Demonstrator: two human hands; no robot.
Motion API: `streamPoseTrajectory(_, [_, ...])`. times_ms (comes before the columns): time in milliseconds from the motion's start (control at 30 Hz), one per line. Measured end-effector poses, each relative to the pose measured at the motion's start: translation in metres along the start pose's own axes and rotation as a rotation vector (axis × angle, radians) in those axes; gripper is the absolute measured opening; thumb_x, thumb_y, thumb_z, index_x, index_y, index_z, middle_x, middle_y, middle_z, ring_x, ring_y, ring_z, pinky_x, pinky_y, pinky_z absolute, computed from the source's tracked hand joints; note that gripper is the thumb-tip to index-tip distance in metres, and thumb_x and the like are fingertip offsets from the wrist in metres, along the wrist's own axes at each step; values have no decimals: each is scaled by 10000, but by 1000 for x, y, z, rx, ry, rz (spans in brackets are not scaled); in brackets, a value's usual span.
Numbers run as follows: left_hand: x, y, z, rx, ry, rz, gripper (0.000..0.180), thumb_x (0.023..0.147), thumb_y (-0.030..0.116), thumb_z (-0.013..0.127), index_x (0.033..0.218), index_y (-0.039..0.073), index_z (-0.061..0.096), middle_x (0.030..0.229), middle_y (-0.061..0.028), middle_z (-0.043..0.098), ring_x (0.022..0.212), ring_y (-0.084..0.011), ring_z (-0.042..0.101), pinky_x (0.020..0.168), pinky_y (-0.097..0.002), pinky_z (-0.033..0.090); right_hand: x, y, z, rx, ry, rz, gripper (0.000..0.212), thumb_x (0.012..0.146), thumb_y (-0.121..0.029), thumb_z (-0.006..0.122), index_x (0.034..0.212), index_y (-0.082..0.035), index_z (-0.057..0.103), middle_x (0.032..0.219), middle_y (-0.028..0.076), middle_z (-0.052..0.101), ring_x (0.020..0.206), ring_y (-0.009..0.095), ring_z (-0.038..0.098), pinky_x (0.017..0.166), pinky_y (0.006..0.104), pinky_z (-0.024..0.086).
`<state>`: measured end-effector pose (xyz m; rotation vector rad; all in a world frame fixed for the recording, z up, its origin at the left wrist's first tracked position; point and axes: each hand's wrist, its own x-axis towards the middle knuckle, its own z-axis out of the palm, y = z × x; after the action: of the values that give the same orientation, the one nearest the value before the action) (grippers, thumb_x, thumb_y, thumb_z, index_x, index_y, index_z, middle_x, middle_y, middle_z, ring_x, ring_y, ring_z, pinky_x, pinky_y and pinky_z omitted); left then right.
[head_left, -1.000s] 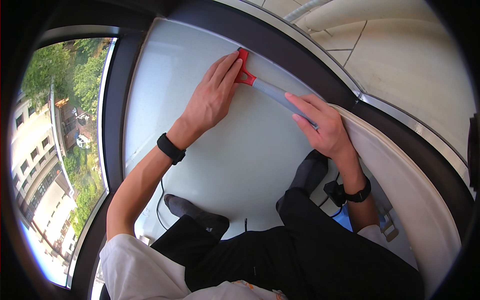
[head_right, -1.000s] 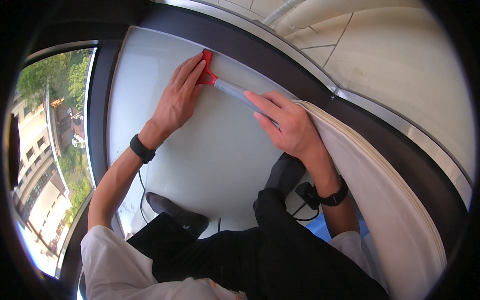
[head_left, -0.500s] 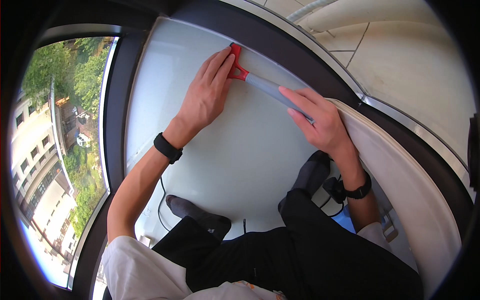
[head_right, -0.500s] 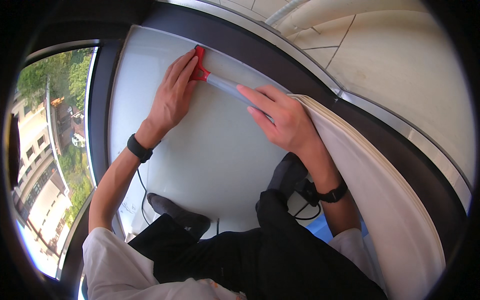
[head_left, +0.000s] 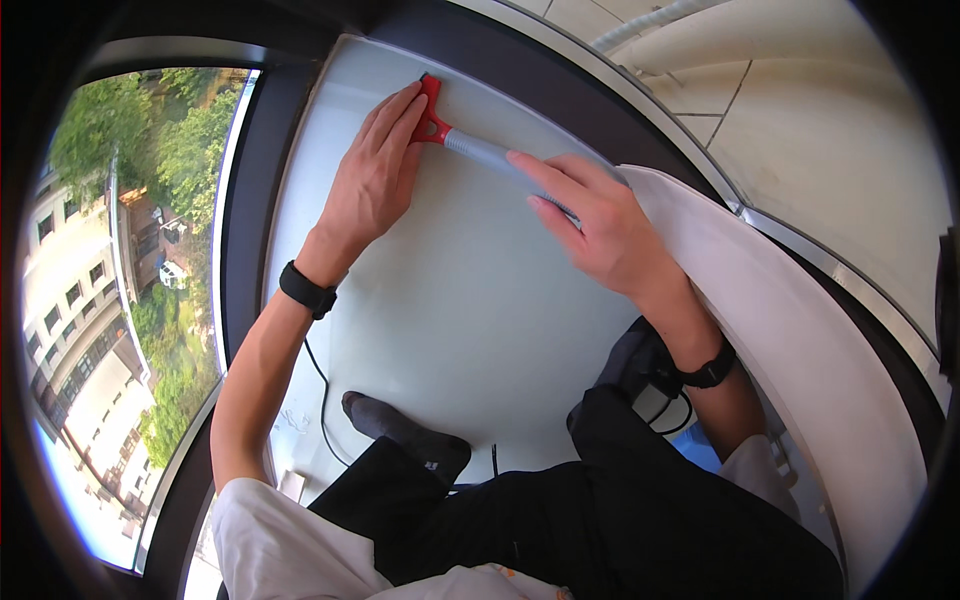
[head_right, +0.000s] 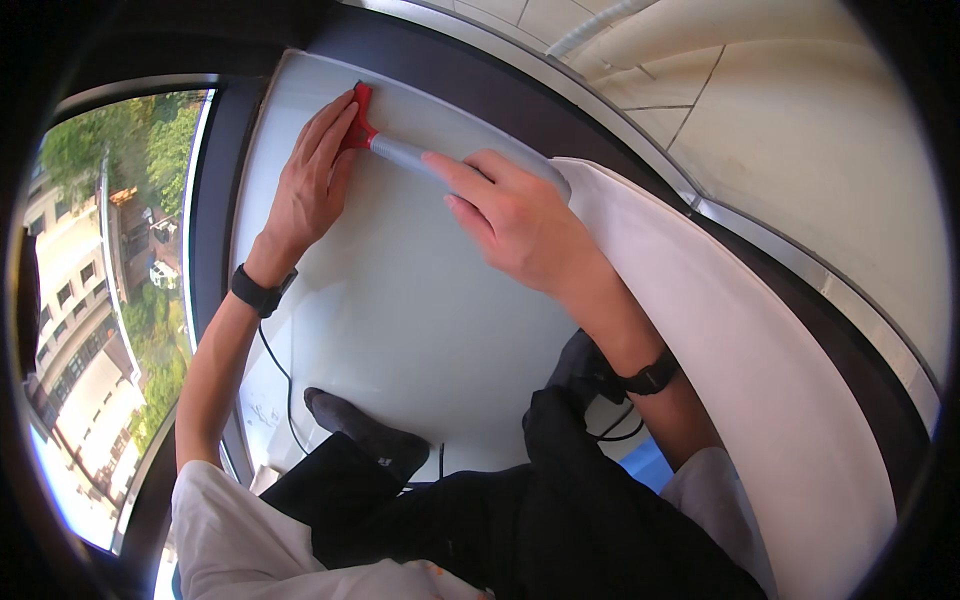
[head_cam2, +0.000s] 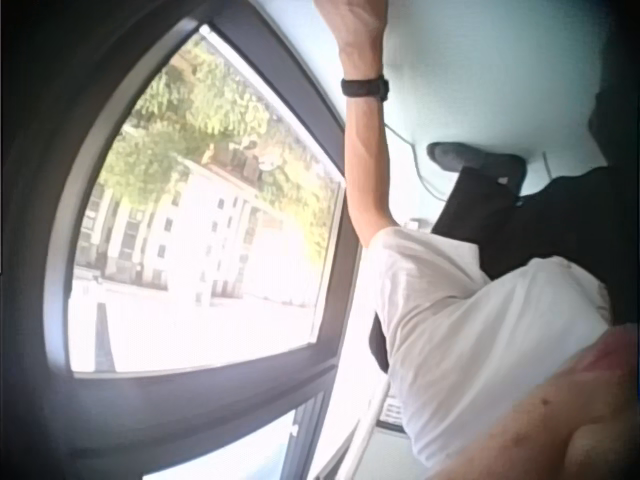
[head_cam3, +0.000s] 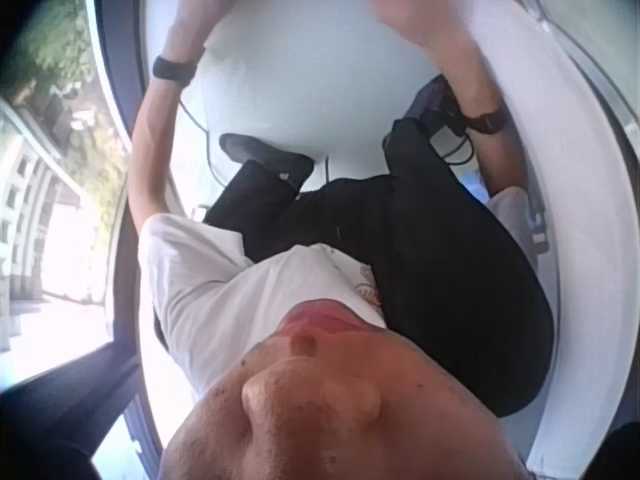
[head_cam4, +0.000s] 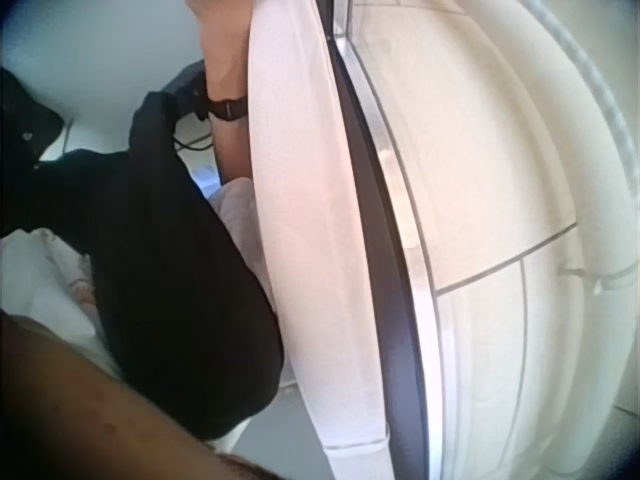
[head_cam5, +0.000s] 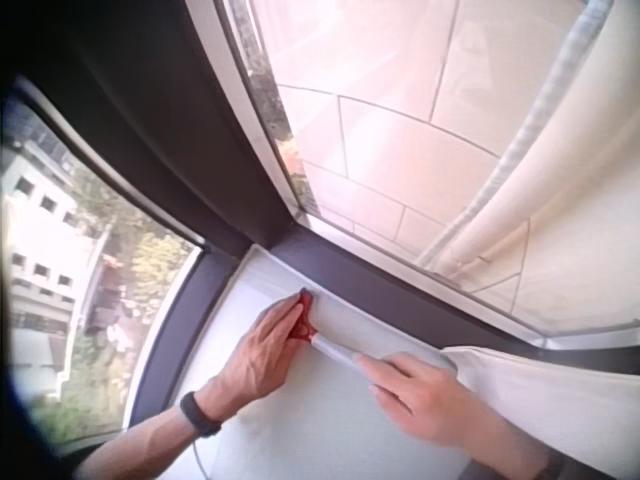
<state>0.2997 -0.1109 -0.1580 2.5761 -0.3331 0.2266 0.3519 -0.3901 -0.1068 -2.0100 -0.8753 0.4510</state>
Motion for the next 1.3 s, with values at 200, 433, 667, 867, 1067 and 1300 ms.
streamPoseTrajectory(200, [-23, -9, -37, 10, -53, -188, 547, 897, -44, 629, 1432, -17, 519, 1484, -182, 533, 1318, -379, 553, 1086, -423, 523, 23, -10, 29, 76, -59, -61, 432, 969, -39, 658, 1398, -73, 620, 1046, 135, 648, 882, 321, 654, 775, 391, 544])
streamPoseTrajectory(433, [-45, 19, -49, -101, -38, -368, 503, 896, -64, 612, 1390, 34, 588, 1463, -170, 569, 1264, -390, 612, 1052, -439, 544, 17, -27, 19, 67, -125, -46, 420, 947, -34, 676, 1364, -72, 637, 1041, 125, 652, 830, 316, 664, 723, 394, 555])
streamPoseTrajectory(667, [6, 62, -12, -84, -188, 149, 724, 819, -107, 673, 1493, 48, 459, 1541, -201, 471, 1378, -386, 517, 1134, -454, 469, -28, -45, -49, -154, -35, -21, 434, 915, -36, 697, 1346, -68, 655, 1028, 126, 655, 825, 311, 661, 706, 394, 549])
streamPoseTrajectory(867, [22, 115, 15, -297, -365, 401, 753, 834, -77, 668, 1534, 38, 417, 1547, -211, 458, 1417, -384, 478, 1152, -475, 426, -111, -70, -84, -332, 3, 117, 426, 886, -50, 731, 1309, -49, 680, 1027, 142, 666, 861, 324, 670, 749, 410, 551])
streamPoseTrajectory(1067, [24, 165, 39, -411, -434, 464, 721, 848, -75, 649, 1525, -7, 411, 1549, -222, 453, 1417, -404, 470, 1178, -495, 404, -172, -83, -108, -355, 36, 268, 420, 887, -22, 741, 1305, -18, 696, 1099, 150, 688, 958, 316, 673, 849, 385, 548])
streamPoseTrajectory(1300, [35, 219, 37, -640, -379, 322, 869, 850, -21, 653, 1616, -4, 243, 1626, -253, 328, 1457, -448, 406, 1210, -486, 366, -194, -57, -98, -296, 99, 196, 403, 905, -6, 712, 1307, 4, 682, 1151, 170, 688, 1038, 349, 672, 930, 400, 530])
